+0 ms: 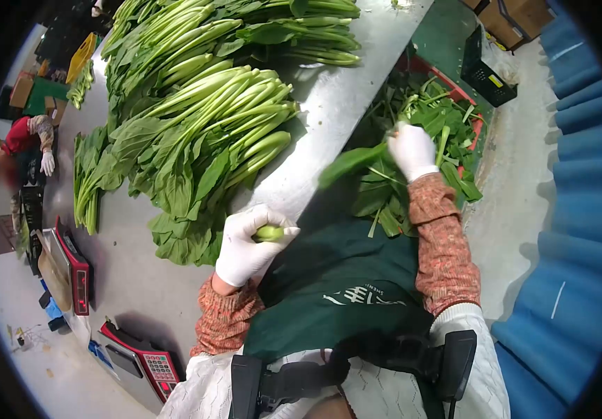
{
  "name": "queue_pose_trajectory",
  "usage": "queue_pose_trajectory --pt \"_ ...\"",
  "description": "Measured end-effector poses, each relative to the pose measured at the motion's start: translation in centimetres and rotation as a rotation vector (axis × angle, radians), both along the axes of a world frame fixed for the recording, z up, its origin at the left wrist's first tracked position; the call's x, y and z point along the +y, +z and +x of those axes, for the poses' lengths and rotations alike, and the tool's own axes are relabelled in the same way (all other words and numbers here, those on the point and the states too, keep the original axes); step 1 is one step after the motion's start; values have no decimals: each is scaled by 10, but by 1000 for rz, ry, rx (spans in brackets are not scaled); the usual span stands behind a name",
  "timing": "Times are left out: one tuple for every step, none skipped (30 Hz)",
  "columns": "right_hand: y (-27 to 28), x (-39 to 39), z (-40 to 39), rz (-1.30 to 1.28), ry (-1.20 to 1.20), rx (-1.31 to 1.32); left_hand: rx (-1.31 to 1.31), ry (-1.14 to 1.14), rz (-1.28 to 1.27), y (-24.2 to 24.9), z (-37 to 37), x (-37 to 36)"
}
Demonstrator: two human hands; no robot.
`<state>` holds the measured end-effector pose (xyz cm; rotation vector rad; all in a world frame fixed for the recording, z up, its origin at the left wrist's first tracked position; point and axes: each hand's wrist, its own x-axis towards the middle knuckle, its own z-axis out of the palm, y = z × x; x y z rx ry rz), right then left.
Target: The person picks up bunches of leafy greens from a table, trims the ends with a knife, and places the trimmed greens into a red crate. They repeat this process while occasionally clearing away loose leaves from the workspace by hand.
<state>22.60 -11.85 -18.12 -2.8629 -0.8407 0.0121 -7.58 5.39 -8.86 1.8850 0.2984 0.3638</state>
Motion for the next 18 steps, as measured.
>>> queue_pose_trajectory --pt "13 0 0 15 -6 0 17 12 67 3 1 -1" --pt "31 2 -3 30 -9 4 39 26 135 9 2 -2" --pt "42 13 -13 115 59 50 67 38 202 12 1 -5" --pt "48 32 -28 206 124 97 48 38 261 12 2 -8" --pt "42 50 -40 334 292 128 26 39 324 10 8 -14" --pt "33 69 -53 463 462 157 4 41 388 10 12 -19" --pt "27 89 -68 467 530 164 50 32 455 13 13 -24" --pt "25 106 -81 471 600 173 -18 33 497 14 14 -25" --pt "26 119 -91 371 558 215 2 64 570 15 13 -25" --pt "26 127 -97 270 515 257 21 93 642 15 10 -24" --pt "21 129 -101 325 517 110 51 157 707 13 8 -21" --pt "21 127 -99 342 537 228 76 217 770 8 6 -17" --pt "26 123 -97 357 550 346 101 272 830 3 4 -12" --pt "32 117 -94 370 559 463 127 311 878 -1 5 -6" --pt "37 107 -94 497 544 632 149 357 966 -6 8 0" --pt "46 99 -96 638 484 862 170 404 1050 -9 13 4" --pt "58 92 -101 692 456 894 139 390 1022 -1 19 5" --pt "72 88 -106 747 429 923 109 402 1050 -7 25 10"
